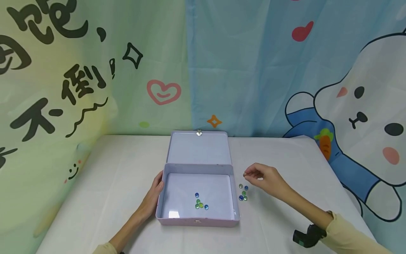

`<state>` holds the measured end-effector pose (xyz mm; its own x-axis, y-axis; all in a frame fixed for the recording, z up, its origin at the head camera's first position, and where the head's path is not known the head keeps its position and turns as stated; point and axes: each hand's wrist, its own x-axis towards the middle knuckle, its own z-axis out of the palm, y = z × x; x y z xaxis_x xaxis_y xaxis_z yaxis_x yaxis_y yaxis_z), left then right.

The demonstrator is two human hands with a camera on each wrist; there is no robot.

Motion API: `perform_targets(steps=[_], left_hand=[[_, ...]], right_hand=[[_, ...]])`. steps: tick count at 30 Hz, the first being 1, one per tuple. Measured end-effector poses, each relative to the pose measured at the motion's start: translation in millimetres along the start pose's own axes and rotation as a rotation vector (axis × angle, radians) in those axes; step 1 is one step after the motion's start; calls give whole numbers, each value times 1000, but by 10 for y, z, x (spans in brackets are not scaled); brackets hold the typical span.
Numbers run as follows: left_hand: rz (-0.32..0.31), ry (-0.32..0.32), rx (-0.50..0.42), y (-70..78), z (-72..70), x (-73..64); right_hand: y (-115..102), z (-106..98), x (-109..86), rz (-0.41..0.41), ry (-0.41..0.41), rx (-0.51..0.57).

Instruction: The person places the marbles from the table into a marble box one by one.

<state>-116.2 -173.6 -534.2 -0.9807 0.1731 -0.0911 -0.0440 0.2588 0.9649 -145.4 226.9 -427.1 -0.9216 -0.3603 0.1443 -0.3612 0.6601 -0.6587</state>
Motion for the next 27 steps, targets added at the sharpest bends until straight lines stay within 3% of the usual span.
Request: perform_targets(steps=[12, 18, 27], left_hand=[[12, -1, 0, 4, -12, 7], [17, 1, 2, -6, -15, 10], [16, -8, -7, 11, -10, 2]], right_hand=[[-484, 67, 396, -84, -167, 83], [-684, 275, 652, -162, -226, 134], [-861, 639, 946, -199, -312, 141]])
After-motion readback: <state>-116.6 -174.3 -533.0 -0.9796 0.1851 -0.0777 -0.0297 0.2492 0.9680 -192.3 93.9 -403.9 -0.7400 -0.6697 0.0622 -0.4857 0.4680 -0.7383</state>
